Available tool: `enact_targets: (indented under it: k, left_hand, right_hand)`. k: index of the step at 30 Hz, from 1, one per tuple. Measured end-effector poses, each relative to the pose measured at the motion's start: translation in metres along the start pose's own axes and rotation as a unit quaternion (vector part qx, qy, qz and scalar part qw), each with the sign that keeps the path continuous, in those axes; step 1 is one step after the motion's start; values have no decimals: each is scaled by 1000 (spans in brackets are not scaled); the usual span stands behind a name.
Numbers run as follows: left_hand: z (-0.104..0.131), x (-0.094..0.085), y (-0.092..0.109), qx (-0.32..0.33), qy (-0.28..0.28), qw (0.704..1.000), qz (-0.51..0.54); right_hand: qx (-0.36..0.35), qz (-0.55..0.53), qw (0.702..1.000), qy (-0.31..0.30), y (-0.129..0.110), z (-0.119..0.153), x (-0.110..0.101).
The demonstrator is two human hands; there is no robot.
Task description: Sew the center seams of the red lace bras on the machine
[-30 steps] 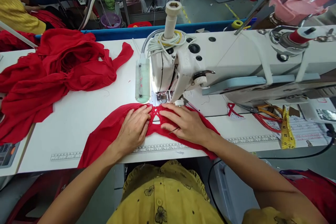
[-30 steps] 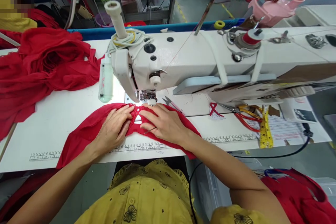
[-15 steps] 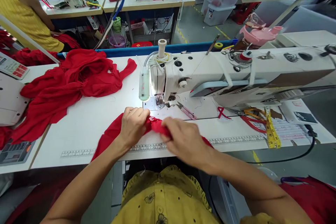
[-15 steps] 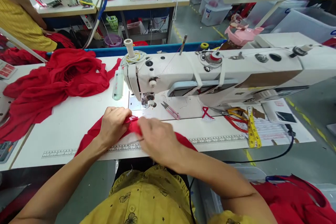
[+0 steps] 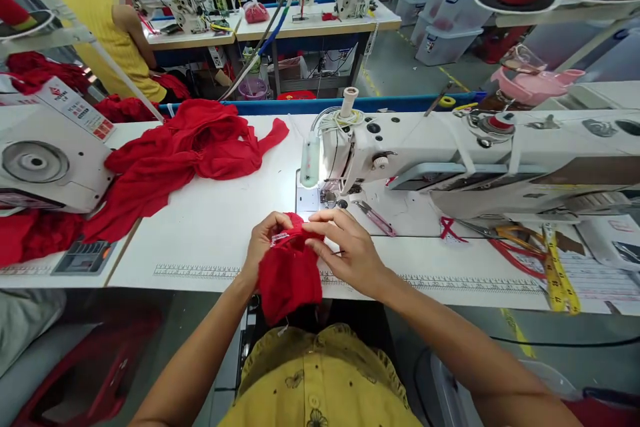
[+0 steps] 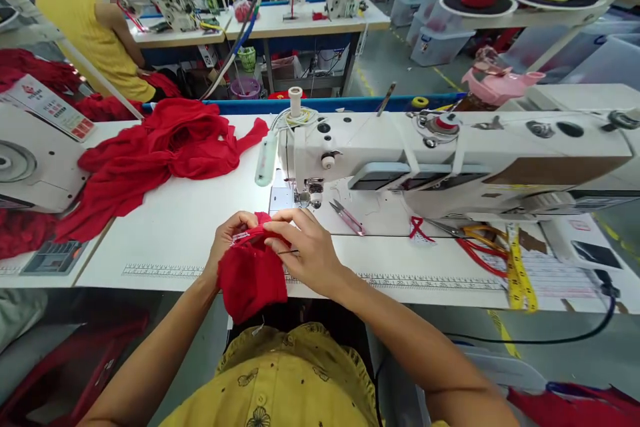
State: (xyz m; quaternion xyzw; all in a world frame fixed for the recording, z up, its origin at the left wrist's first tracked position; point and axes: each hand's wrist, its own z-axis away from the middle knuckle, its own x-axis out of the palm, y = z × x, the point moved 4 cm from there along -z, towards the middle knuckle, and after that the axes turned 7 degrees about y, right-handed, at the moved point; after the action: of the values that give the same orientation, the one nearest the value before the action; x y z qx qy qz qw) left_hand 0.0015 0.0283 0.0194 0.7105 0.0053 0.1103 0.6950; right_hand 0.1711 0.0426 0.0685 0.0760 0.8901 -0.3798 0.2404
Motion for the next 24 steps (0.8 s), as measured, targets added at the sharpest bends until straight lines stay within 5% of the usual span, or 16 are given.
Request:
enact_targets:
  k: [7, 12, 19, 22, 24]
  left_hand:
    - [-2, -6, 2, -45, -46, 998, -14]
    - [4, -18, 20, 27, -78, 990, -111]
    - [19, -6, 9, 44, -29, 986, -161]
    - [24, -24, 7, 17, -3, 982, -186]
    - [17, -44, 24, 21, -16, 969, -247]
  right_hand:
    - [35, -25, 997, -61, 10, -1, 6]
    - [95, -22, 987, -131, 16, -2, 0]
    - [126, -38, 980, -152, 13, -4, -3]
    - [141, -45, 974, -173, 8, -6, 13]
    - [185, -86, 963, -177, 2, -9, 34]
